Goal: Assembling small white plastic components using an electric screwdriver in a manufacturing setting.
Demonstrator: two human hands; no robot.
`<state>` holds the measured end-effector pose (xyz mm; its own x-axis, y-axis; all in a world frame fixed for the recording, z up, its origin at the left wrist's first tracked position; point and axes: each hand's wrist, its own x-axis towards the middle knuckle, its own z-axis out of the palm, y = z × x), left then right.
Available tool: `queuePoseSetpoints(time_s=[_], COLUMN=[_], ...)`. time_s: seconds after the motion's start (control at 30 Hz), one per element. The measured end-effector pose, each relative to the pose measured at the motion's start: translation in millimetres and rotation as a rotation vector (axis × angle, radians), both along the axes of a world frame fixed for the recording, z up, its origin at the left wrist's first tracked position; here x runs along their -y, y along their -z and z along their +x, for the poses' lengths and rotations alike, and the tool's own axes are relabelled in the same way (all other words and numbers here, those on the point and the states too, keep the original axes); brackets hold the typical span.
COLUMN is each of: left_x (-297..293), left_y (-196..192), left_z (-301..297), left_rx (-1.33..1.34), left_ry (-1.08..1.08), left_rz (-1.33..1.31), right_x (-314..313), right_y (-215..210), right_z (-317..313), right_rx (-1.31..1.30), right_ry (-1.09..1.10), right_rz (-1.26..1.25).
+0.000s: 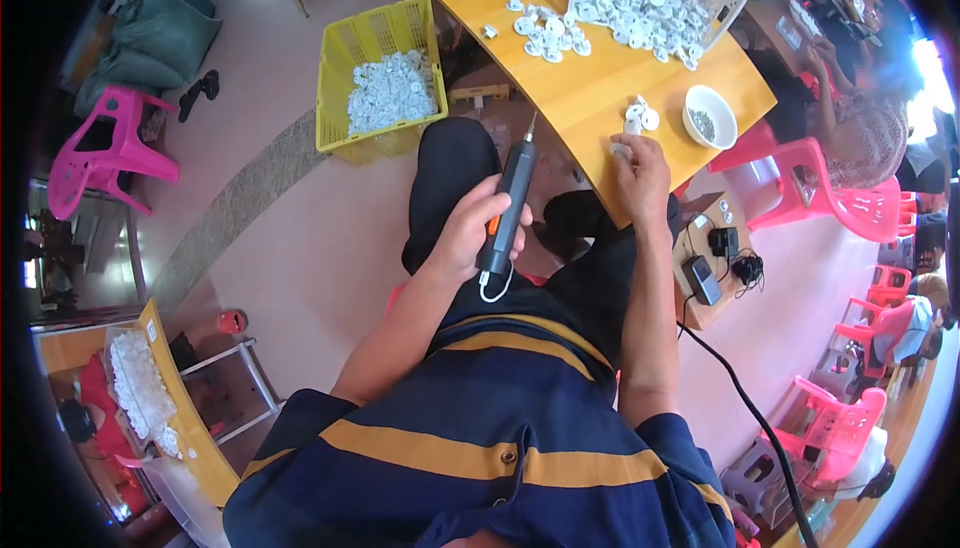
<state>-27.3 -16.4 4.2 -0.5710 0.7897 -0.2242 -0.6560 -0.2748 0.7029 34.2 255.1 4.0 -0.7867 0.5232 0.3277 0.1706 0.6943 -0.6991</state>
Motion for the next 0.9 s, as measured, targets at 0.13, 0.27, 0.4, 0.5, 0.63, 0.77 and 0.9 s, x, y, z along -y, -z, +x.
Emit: queuePoseSetpoints(time_s=[0.13,0.27,0.4,0.5,0.63,0.77,0.9], left_x=[0.0,-1.0,-0.5,1.9,-1.0,1.8,3.1], left_y=[-2.5,-8.5,-5.7,-0.3,-10.4,-9.7,-7.3], left_z=[-3.1,-4.4,-2.7,0.1,1.2,-3.3,-5.8], left_rx=[-0.003,-0.035,-0.016,-0.074,-0.099,-0.081,-0.086], left_ry=[-0.037,-0.136,-0.16,-0.096,-0.096,-0.156,-0.177], left_rz=[-0.024,-0.024,-0.041,-0.054,-0.056,-0.048,-0.065], right_x=[3.5,-3.4,-29.1,-65.5,-130.3,-166.2,-192.0], right_y=[-14.2,-17.3,-22.2,-32.6,-47.0,-61.5,-56.7], right_z=[3.3,7.7,9.6,5.0,-3.9,-22.6,-46.3], right_rx=[0.104,0.154,0.085,0.021,-0.01,0.227,0.477], right_ry=[-0.031,0.009,0.096,0.217,0.343,0.337,0.255], right_rz=[0.106,0.118,-0.022,-0.069,0.082,0.189,0.328])
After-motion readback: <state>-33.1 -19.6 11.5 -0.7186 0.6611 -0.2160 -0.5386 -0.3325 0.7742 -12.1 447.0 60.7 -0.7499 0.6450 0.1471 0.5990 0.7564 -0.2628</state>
